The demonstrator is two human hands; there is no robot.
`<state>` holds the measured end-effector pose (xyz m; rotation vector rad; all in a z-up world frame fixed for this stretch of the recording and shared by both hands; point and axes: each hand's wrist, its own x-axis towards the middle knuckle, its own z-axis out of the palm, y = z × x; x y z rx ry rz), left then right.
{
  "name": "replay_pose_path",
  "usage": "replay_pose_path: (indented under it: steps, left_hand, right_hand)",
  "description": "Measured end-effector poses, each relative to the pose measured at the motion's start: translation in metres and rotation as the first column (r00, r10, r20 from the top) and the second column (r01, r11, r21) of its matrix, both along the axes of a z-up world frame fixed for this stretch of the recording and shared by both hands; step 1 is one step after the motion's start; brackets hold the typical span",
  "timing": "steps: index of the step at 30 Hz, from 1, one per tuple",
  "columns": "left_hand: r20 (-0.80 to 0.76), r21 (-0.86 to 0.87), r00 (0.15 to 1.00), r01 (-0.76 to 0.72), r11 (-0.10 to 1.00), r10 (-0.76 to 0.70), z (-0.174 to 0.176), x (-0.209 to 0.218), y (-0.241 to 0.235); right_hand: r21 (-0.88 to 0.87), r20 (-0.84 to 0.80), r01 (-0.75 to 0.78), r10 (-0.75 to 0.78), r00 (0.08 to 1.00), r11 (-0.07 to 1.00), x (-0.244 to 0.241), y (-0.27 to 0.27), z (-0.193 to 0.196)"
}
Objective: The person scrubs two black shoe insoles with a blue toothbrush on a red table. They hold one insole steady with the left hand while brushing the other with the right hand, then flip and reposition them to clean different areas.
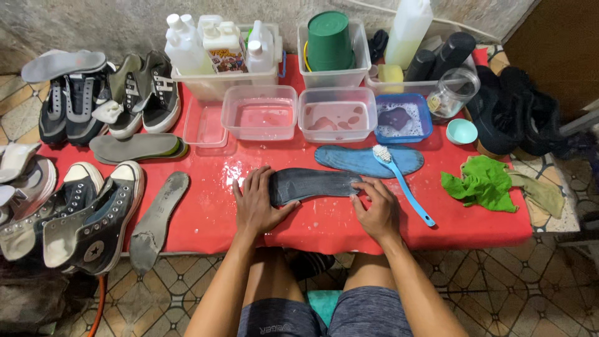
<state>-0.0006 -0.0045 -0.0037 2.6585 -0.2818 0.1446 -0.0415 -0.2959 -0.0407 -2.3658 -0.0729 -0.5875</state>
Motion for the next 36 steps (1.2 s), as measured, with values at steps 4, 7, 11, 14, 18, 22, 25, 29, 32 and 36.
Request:
replay_pose_path:
  steps: [4,7,11,14,18,22,25,29,32,36]
  left_hand:
    - [0.017,0.007,1.000,0.008,1.000,-0.008,-0.002,-0.002,0.002]
    - [0.029,-0.008,0.999,0.035,0.999,-0.035,-0.006,-0.002,0.003]
    - [0.046,0.009,0.999,0.012,1.000,-0.012,-0.011,0.000,0.001]
    - [0.054,0.011,0.999,0.006,1.000,-0.006,-0.009,-0.001,0.003]
    - [0.032,-0.012,0.999,0.004,1.000,-0.004,-0.003,-0.004,0.003]
    - [0.018,-0.016,1.000,-0.007,1.000,0.007,-0.001,-0.005,0.004]
    - [0.044,-0.014,0.999,-0.020,1.000,0.021,-0.006,-0.009,0.005]
    - [0.037,0.004,0.999,-0.021,1.000,0.021,-0.005,-0.007,0.003]
    - [0.029,0.005,0.999,-0.027,1.000,0.027,-0.002,-0.005,0.002]
    - [0.021,0.013,0.999,-0.026,1.000,0.025,0.000,-0.003,0.000]
  right_hand:
    - [0.034,0.002,0.003,-0.003,1.000,0.999,-0.001,0.002,0.004]
    - [0.056,0.004,0.003,-0.003,1.000,0.998,-0.002,0.002,0.010]
    - [0.032,-0.006,0.007,-0.007,1.000,0.999,-0.001,0.002,0.010]
    - [-0.012,-0.013,0.023,-0.023,1.000,1.000,0.000,0.003,0.005]
    - [-0.047,-0.005,0.040,-0.041,0.999,0.998,-0.001,0.003,0.002]
    - [-0.041,-0.004,0.035,-0.035,0.999,0.999,0.001,0.001,-0.006]
    - [-0.023,-0.006,0.020,-0.020,1.000,1.000,-0.001,0.001,-0.010]
    - [0.033,0.004,-0.018,0.018,1.000,0.999,-0.003,0.001,0.003]
    - [0.036,-0.014,-0.025,0.025,1.000,0.999,0.002,0.000,0.003]
    - [0.012,-0.014,-0.009,0.009,1.000,1.000,0.003,-0.003,-0.003]
